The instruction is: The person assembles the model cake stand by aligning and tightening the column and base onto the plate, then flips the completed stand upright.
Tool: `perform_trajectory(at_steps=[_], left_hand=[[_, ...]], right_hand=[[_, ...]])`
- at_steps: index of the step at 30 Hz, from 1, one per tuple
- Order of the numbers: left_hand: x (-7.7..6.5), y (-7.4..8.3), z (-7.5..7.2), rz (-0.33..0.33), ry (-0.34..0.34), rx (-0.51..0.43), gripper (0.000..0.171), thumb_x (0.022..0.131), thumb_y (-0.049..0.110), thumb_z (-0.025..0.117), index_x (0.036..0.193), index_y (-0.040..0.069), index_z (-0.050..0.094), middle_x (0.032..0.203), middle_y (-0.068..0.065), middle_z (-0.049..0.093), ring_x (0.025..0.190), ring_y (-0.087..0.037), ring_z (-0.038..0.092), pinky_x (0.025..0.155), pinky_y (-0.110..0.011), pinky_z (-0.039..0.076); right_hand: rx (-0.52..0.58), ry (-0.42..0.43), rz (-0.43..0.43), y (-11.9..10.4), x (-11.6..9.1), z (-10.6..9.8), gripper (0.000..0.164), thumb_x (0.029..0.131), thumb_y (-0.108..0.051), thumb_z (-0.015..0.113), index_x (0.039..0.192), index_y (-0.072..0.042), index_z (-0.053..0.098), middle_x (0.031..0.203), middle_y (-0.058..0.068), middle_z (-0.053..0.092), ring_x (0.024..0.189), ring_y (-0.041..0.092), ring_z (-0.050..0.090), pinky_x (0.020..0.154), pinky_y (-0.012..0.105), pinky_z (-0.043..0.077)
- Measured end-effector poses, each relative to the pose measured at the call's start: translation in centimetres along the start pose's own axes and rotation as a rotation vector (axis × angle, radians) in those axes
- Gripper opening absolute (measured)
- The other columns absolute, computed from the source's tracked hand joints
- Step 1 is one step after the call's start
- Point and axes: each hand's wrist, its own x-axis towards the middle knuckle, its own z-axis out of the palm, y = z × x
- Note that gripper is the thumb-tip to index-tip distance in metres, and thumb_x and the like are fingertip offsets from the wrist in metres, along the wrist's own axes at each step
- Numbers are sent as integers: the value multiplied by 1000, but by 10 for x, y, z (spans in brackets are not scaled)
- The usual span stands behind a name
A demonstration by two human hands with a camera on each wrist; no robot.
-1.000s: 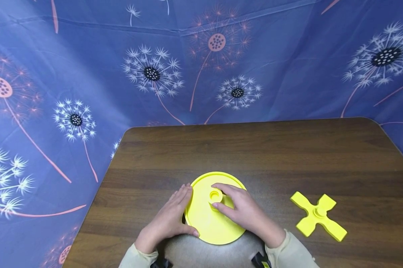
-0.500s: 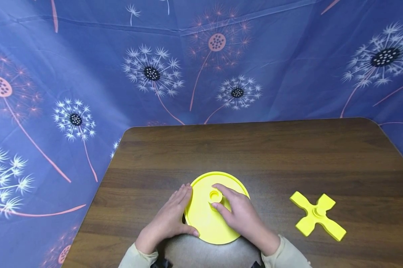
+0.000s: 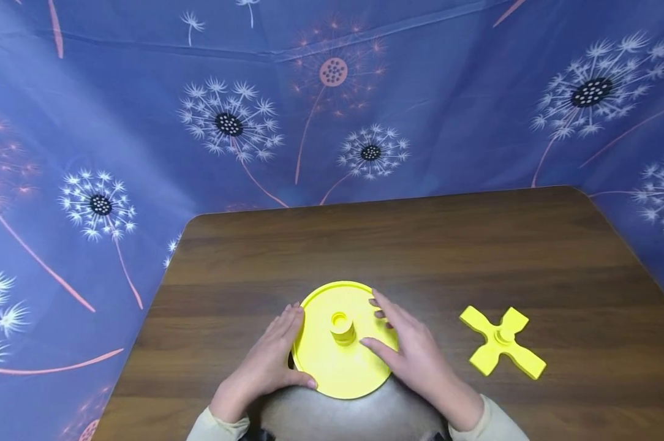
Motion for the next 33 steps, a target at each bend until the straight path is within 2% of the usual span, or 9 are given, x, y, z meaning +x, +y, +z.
perform_trajectory(at_steps=[5, 8, 10, 13, 15, 17, 21, 25, 33], left_hand=[[-2, -2, -3, 1, 6, -11, 133, 59, 61, 84, 155, 0, 16, 161, -16, 13, 148, -30, 10, 118, -48, 17], [-2, -3, -5, 7, 13, -18, 132, 59, 61, 84, 154, -1, 17, 161, -17, 14, 148, -30, 11, 118, -48, 17], [-1, -3, -4, 18, 23, -12, 132, 59, 61, 84, 154, -2, 17, 160, -18, 16, 148, -31, 12, 118, -49, 18], [-1, -5, -3, 30, 31, -1, 132, 58, 62, 83, 153, -3, 18, 160, -20, 16, 148, -32, 12, 118, -48, 18], [-1, -5, -2, 35, 32, 1, 133, 58, 62, 83, 153, -3, 18, 160, -20, 16, 148, -32, 13, 118, -48, 19], [-2, -5, -1, 37, 31, -2, 133, 58, 62, 83, 153, -3, 18, 160, -19, 16, 148, -31, 13, 118, -48, 19], [-1, -5, 0, 33, 25, -8, 132, 59, 62, 83, 154, -2, 18, 160, -18, 16, 148, -30, 12, 118, -47, 18], [-1, -5, 1, 32, 24, -5, 131, 59, 61, 83, 154, -1, 18, 160, -17, 17, 148, -30, 12, 118, -46, 17], [-1, -5, 0, 32, 22, -4, 132, 59, 62, 83, 154, -2, 17, 161, -18, 15, 148, -30, 12, 119, -46, 17]], right_hand=[[-163, 235, 50, 26, -22, -52, 72, 68, 1, 84, 134, -11, 59, 113, 8, 68, 91, -5, 59, 74, 7, 45], [-302, 281, 209, 47, -42, -85, 57, 73, -5, 81, 128, -7, 63, 105, 12, 67, 81, -14, 50, 61, 14, 42], [-381, 224, 369, 61, -55, -101, 51, 79, -15, 79, 126, -4, 62, 98, 14, 65, 76, -7, 52, 55, 24, 41], [-455, 30, 569, 80, -72, -117, 56, 86, -33, 74, 125, 3, 56, 84, 12, 61, 65, 10, 52, 48, 32, 34], [-460, -88, 645, 91, -80, -122, 65, 87, -44, 71, 123, 7, 54, 79, 8, 60, 63, 18, 52, 47, 33, 34], [-453, -173, 685, 100, -87, -123, 73, 85, -51, 70, 121, 11, 51, 77, 5, 59, 62, 16, 50, 47, 31, 33], [-462, -218, 700, 113, -98, -123, 75, 80, -51, 74, 116, 12, 53, 83, 12, 58, 66, 18, 53, 47, 32, 38], [-480, -205, 661, 120, -102, -121, 55, 78, -35, 80, 105, 8, 60, 82, 12, 53, 66, 18, 46, 49, 31, 36], [-497, -126, 619, 107, -99, -124, 45, 83, -31, 75, 109, 3, 59, 76, 11, 54, 58, 16, 36, 49, 30, 28]])
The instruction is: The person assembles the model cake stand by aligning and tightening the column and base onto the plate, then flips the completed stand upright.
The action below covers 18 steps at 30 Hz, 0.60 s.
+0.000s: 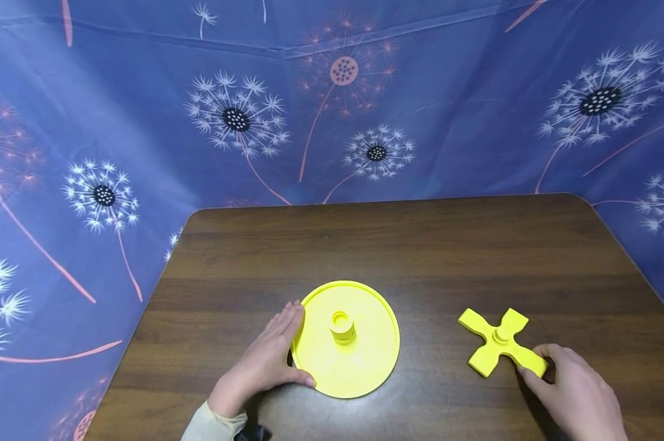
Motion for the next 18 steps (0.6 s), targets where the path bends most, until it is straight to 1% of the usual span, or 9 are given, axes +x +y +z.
perform_trajectory(at_steps=[3, 6, 9, 11, 12, 14, 16, 18], left_hand=[[0, 1, 0, -4, -4, -1, 131, 59, 61, 83, 154, -1, 17, 161, -17, 15, 148, -29, 11, 119, -45, 17], [0, 1, -1, -9, -4, -8, 131, 59, 61, 83, 154, -1, 17, 161, -17, 15, 148, -29, 11, 119, -45, 17], [0, 1, -1, -13, -4, -15, 131, 60, 61, 83, 154, -1, 17, 161, -17, 15, 148, -29, 11, 119, -46, 17], [0, 0, 0, -13, -5, -20, 131, 60, 60, 84, 154, 0, 17, 161, -17, 15, 148, -29, 11, 119, -46, 17], [-1, 0, 0, -13, -5, -21, 131, 60, 60, 84, 154, 0, 17, 161, -17, 15, 148, -29, 11, 118, -46, 17], [-1, 0, 0, -15, -6, -22, 131, 60, 60, 83, 155, 0, 16, 161, -16, 14, 148, -29, 11, 119, -46, 17], [-1, 0, 0, -17, -7, -23, 131, 60, 60, 83, 155, 0, 16, 161, -16, 14, 148, -29, 10, 119, -46, 17], [0, 0, 0, -15, -7, -20, 131, 60, 60, 84, 155, 0, 16, 161, -16, 14, 148, -29, 10, 119, -46, 17]], right_hand=[[17, 59, -21, -6, -3, -7, 43, 85, -30, 74, 111, 1, 59, 68, 3, 46, 53, 12, 33, 48, 29, 26], [47, 116, -35, -15, -1, -17, 43, 84, -31, 75, 110, 1, 60, 66, 0, 52, 50, 6, 37, 47, 28, 28], [105, 181, -50, -28, 1, -26, 40, 82, -30, 78, 106, -1, 63, 67, 2, 62, 52, -5, 43, 46, 26, 31], [148, 231, -68, -37, 3, -31, 37, 80, -28, 80, 103, -3, 65, 70, 3, 66, 56, -11, 43, 46, 24, 32], [173, 262, -80, -41, 3, -32, 35, 78, -26, 81, 101, -5, 67, 71, -2, 67, 57, -16, 43, 46, 22, 32], [217, 302, -90, -51, 5, -35, 33, 77, -24, 82, 101, -7, 68, 76, -19, 64, 61, -21, 43, 47, 18, 33], [262, 340, -106, -61, 8, -36, 32, 75, -20, 83, 101, -7, 68, 81, -37, 55, 65, -27, 42, 48, 15, 34], [320, 367, -121, -71, 10, -37, 34, 74, -16, 84, 103, -7, 68, 87, -48, 44, 70, -30, 43, 51, 10, 36]])
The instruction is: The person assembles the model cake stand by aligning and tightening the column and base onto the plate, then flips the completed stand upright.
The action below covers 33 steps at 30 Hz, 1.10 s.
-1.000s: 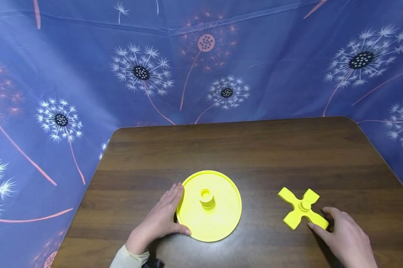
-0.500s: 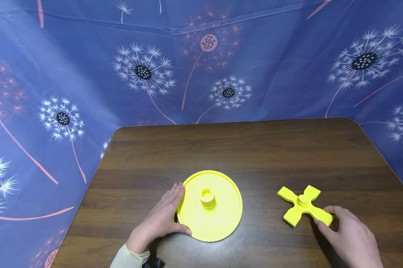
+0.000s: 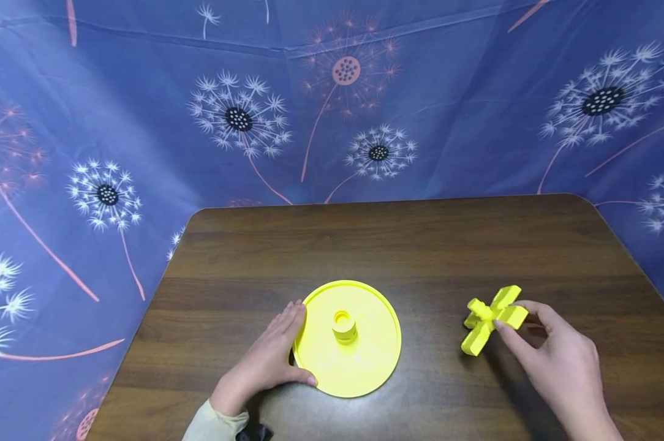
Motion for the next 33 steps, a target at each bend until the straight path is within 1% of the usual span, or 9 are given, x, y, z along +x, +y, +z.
perform_trajectory(at_steps=[2, 6, 12, 17, 20, 24, 26, 30, 33], left_hand=[[0, 0, 0, 0, 1, 3, 131, 60, 60, 84, 155, 0, 16, 161, -16, 14, 148, -29, 10, 119, -46, 17], [1, 0, -1, -5, -5, 1, 131, 60, 60, 84, 155, 0, 16, 161, -16, 14, 148, -29, 10, 119, -46, 17], [1, 1, -2, -8, -8, -16, 130, 61, 58, 85, 155, 0, 16, 161, -16, 13, 149, -29, 9, 119, -46, 17], [0, 0, -1, -5, 1, -26, 130, 61, 57, 85, 154, 0, 16, 161, -16, 13, 148, -29, 9, 118, -47, 17], [0, 0, -1, 0, 4, -27, 130, 61, 58, 85, 154, 0, 16, 161, -16, 13, 148, -30, 9, 118, -47, 17], [-1, 0, -2, 2, 3, -20, 130, 61, 58, 84, 154, 0, 16, 161, -17, 13, 148, -30, 9, 118, -47, 17], [-1, 0, -2, 1, 1, -17, 130, 61, 58, 84, 154, 0, 16, 161, -17, 13, 148, -30, 9, 118, -47, 17], [0, 0, -1, 3, 2, -14, 129, 61, 58, 84, 155, 0, 16, 161, -16, 13, 148, -29, 9, 118, -46, 17], [0, 0, -1, 5, 4, -13, 129, 62, 58, 84, 155, 0, 16, 162, -15, 13, 148, -29, 9, 119, -46, 17]], right_hand=[[70, 19, -17, -11, 3, 4, 35, 75, -9, 83, 106, -6, 67, 91, -49, 45, 76, -29, 47, 56, 4, 39], [196, 30, -90, -35, 6, 14, 43, 74, 1, 81, 115, -5, 67, 97, -38, 56, 89, -23, 53, 72, -1, 42], [266, -17, -242, -69, 9, 33, 62, 69, 8, 82, 125, -9, 62, 106, -30, 62, 98, -18, 56, 70, 4, 42], [339, -77, -370, -95, 12, 50, 60, 67, 11, 82, 120, -7, 60, 105, -7, 70, 102, -9, 59, 80, 5, 44], [360, -122, -452, -108, 13, 59, 62, 67, 11, 83, 121, -7, 61, 107, 1, 70, 103, -4, 61, 78, 8, 49], [374, -177, -554, -120, 13, 71, 61, 69, 5, 83, 124, -8, 62, 112, 2, 69, 104, 4, 63, 81, 12, 51], [374, -189, -603, -125, 13, 77, 50, 78, -9, 81, 125, -9, 62, 113, 2, 69, 104, 9, 64, 87, 13, 49], [327, -165, -720, -132, 11, 87, 42, 95, -39, 60, 124, -9, 64, 114, 2, 69, 103, 16, 66, 95, 15, 45], [282, -151, -811, -136, 10, 92, 45, 100, -44, 47, 122, -9, 64, 113, 0, 69, 100, 17, 67, 94, 20, 49]])
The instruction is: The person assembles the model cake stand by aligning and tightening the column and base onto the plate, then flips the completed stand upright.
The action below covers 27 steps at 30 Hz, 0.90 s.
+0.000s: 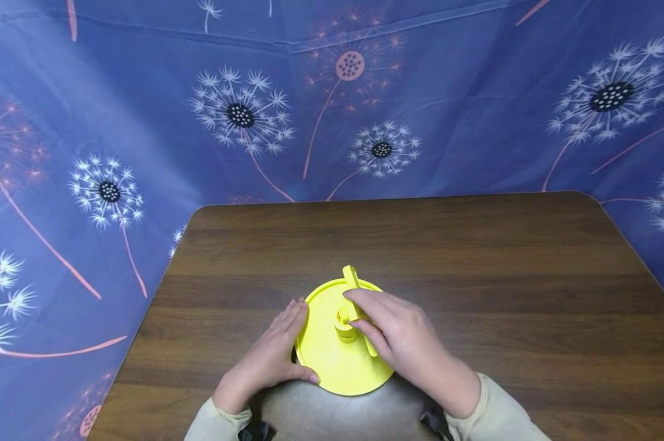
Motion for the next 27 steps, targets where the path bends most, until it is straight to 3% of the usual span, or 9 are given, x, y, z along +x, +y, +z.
perform_trajectory(at_steps=[6, 9, 12, 18, 27], left_hand=[[1, -1, 1, 13, 10, 11, 130, 61, 58, 84, 154, -1, 16, 161, -17, 14, 148, -31, 10, 118, -46, 17], [1, -1, 1, 19, 21, 14, 130, 60, 59, 84, 154, -2, 17, 161, -18, 15, 148, -32, 11, 118, -47, 17], [2, -1, 1, 21, 28, 16, 131, 60, 59, 84, 153, -3, 17, 160, -19, 16, 148, -32, 12, 118, -47, 17], [1, 0, 1, 22, 35, 7, 130, 60, 58, 85, 153, -4, 18, 160, -19, 15, 148, -33, 12, 118, -49, 18], [2, -1, 2, 30, 30, 16, 131, 60, 60, 84, 153, -4, 18, 160, -19, 16, 148, -33, 11, 118, -48, 18]], right_hand=[[-79, 27, -230, -5, 5, 10, 34, 106, -26, 42, 116, -6, 67, 109, -1, 68, 96, 13, 66, 88, 28, 53], [-131, -6, -301, -8, 7, 12, 34, 106, -15, 35, 117, -6, 66, 110, 1, 66, 96, 14, 64, 81, 31, 55], [-182, -60, -353, -11, 7, 14, 39, 105, -6, 28, 120, -6, 64, 113, 3, 64, 99, 18, 62, 81, 33, 54], [-267, -132, -419, -15, 5, 24, 47, 103, 0, 22, 121, -9, 65, 117, 8, 65, 108, 26, 61, 92, 37, 51], [-365, -235, -452, -15, -3, 37, 53, 103, -2, 18, 123, -12, 66, 118, 8, 64, 110, 27, 58, 97, 35, 48]])
